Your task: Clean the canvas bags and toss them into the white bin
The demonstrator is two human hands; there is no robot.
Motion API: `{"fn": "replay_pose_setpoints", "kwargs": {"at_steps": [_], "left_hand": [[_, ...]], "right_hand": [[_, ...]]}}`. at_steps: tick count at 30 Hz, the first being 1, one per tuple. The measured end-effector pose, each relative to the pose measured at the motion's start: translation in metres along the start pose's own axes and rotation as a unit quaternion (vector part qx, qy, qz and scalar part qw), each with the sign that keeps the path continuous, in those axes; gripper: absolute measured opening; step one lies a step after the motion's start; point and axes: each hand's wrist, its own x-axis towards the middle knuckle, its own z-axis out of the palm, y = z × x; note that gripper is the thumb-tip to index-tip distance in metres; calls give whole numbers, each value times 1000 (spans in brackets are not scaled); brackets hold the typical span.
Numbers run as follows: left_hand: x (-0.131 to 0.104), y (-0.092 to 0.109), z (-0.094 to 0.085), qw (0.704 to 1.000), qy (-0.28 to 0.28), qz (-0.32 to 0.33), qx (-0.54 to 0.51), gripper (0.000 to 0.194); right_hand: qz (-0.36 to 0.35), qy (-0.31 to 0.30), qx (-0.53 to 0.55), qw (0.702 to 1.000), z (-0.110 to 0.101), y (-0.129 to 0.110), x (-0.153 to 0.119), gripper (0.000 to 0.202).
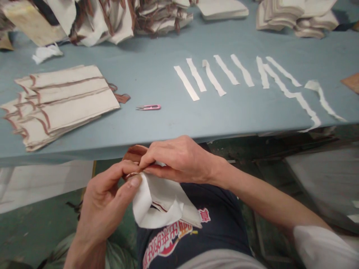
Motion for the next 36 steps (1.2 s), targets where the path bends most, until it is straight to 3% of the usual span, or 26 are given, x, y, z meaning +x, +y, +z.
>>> {"fn": "replay_pose_setpoints", "kwargs": {"at_steps": [5,11,18,21,26,32,36], "left_hand": [[1,-2,5,999,-12,-24,-41,15],[1,-7,3,994,-63,-55,-77,29],[3,-13,2,986,-71,-77,-131,33],[5,-12,7,981,-65,-85,-159,38],[6,-13,17,976,-43,-98,-190,42],[5,-17,23,969,-11,-120,-214,42],[6,-18,24,971,4,-126,-203,42]], "right_hand": [[-41,-34,-141,989,-8,-3,-2,27],[-79,-100,-188,974,-22,-7,4,30],[-73,7,-235,969,-10,-12,4,32],[-24,45,-188,981,-3,-10,1,30],[50,39,-23,998,-4,-6,1,24],[148,-23,121,981,-5,0,6,17],[189,-43,153,969,-4,-1,8,14]]}}
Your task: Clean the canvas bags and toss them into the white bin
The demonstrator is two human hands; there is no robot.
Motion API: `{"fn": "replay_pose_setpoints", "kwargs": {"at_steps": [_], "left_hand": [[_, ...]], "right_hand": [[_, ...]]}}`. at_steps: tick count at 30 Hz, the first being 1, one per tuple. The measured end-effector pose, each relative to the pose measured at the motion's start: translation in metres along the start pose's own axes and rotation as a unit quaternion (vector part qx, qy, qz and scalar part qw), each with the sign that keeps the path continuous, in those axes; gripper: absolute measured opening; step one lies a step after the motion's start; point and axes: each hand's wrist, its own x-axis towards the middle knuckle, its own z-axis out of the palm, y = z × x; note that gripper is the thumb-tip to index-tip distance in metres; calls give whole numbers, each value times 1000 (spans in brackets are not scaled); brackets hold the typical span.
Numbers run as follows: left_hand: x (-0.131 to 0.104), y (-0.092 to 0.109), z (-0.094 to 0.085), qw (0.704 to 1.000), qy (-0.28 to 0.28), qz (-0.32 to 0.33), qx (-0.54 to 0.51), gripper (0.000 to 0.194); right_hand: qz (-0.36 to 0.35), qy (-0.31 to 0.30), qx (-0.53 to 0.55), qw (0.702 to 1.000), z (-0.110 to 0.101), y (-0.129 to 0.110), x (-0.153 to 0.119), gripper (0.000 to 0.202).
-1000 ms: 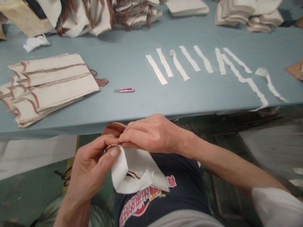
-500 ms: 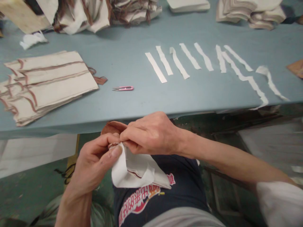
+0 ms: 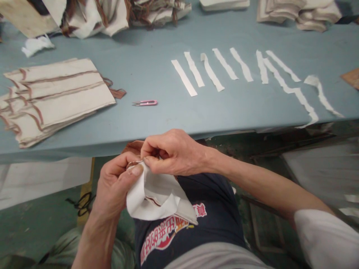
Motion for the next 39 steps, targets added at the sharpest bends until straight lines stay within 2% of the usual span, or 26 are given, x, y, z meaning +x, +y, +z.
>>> {"fn": "replay_pose_setpoints", "kwargs": {"at_steps": [5,8,10,12,15,17,20,22,25,29,34,39], "left_hand": [[1,-2,4,997,39,23,64,33],[3,-1,4,993,56,28,102,30],[6,2,0,992,28,15,120,27],[9,7,-7,989,-24,14,147,25],[13,15,-20,974,-95,36,201,24],[15,18,-24,966,-116,45,225,24],[17,21,-24,961,-130,52,240,26],[19,22,-21,959,-136,58,242,26],[19,25,-17,956,-125,67,256,26],[17,27,-14,946,-88,90,299,24],[13,28,-12,931,-45,156,327,11],[11,36,-12,882,-64,266,384,11]], "right_hand": [[17,12,-47,999,-1,-8,-4,13],[28,7,-34,999,-4,-6,-6,13],[27,-4,1,1000,-7,0,-7,13],[26,-16,39,999,-11,8,-7,16],[38,-33,68,996,-18,17,-7,19],[50,-52,67,995,-23,18,-7,20],[63,-67,-8,996,-29,11,-7,23],[43,-58,-92,993,-31,3,-7,24],[-1,-54,-158,986,-29,-5,-5,22],[25,-69,-148,986,-24,-6,-3,21],[76,-74,-61,993,-21,-6,-1,20],[105,-74,44,991,-20,-7,-1,17]]}}
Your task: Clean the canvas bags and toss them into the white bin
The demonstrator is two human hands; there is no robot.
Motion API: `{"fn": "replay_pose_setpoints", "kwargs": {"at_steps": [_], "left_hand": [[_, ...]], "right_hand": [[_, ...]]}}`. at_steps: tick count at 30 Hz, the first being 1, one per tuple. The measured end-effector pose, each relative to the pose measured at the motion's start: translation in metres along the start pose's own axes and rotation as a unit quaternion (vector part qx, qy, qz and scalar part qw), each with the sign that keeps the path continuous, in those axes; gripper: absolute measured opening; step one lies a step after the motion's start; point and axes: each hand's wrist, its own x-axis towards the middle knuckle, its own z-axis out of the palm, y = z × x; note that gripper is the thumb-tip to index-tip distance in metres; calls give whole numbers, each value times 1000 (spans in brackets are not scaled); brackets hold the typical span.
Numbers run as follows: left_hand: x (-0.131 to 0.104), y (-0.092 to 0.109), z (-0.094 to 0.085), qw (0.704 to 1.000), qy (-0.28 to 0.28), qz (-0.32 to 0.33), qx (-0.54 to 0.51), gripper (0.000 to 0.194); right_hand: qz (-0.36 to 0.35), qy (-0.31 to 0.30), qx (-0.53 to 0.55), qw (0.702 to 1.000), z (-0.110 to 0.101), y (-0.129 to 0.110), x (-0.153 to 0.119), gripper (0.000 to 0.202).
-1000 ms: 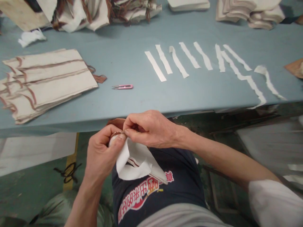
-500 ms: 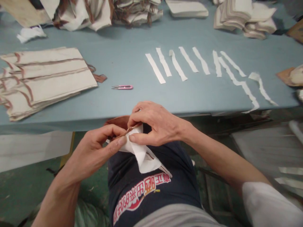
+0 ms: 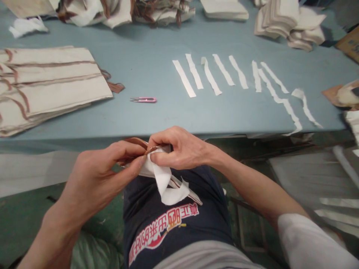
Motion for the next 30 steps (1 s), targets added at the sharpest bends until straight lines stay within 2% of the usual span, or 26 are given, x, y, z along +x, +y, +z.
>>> {"fn": "replay_pose_setpoints", "kwargs": {"at_steps": [4,9,13,17,21,23,26,30], "left_hand": [[4,-1,-5,997,-26,42,62,18],[7,-2,-6,995,-57,55,66,19],[7,4,-1,997,-9,55,59,17],[9,7,6,999,13,-25,-23,16],[9,6,12,985,34,-82,-146,17],[7,7,14,981,43,-88,-169,16],[4,11,18,984,55,-70,-152,14],[2,11,21,985,70,-63,-143,15]], "right_hand": [[13,-14,24,1000,1,0,-2,15],[26,-14,3,1000,2,-3,-4,12],[34,-14,-1,999,3,-5,-3,11],[37,-16,0,999,4,-4,-1,11],[30,-17,26,999,6,1,2,10],[32,-19,63,997,8,4,2,10],[46,-9,99,994,13,6,1,11],[62,28,83,994,17,5,-2,13]]}}
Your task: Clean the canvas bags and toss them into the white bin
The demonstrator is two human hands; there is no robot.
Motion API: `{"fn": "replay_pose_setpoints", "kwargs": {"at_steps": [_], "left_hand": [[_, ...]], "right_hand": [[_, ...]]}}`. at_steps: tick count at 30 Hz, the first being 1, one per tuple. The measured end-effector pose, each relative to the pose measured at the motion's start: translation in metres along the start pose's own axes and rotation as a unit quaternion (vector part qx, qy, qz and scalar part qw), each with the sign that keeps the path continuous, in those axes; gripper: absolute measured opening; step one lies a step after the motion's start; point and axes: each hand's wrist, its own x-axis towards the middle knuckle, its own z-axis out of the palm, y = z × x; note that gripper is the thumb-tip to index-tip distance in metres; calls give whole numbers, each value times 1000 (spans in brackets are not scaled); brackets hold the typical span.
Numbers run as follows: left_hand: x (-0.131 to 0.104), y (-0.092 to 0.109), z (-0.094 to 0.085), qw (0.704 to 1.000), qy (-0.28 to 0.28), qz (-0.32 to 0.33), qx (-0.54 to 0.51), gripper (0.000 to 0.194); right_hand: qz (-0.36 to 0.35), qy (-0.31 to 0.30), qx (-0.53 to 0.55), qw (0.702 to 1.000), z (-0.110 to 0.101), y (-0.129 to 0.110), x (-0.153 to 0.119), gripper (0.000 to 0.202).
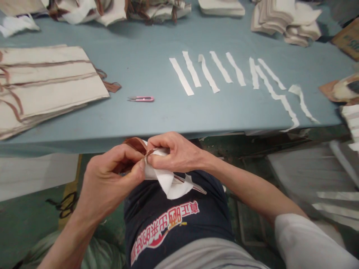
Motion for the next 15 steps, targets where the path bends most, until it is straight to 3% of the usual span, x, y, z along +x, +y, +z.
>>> {"fn": "replay_pose_setpoints", "kwargs": {"at_steps": [6,10,12,15], "left_hand": [[-4,-7,-7,1000,-5,-30,1,12],[-8,-10,-16,996,-62,-63,-26,5],[-7,-11,-20,991,-100,-77,-37,14],[-2,-12,-22,983,-160,-85,-33,42]], "right_hand": [[-5,-23,-104,994,-18,-5,-6,21],[-30,-38,-165,985,-24,-5,-16,16],[-46,-41,-163,985,-21,-5,-19,14],[-79,-39,-161,983,-14,-5,-20,13]]}}
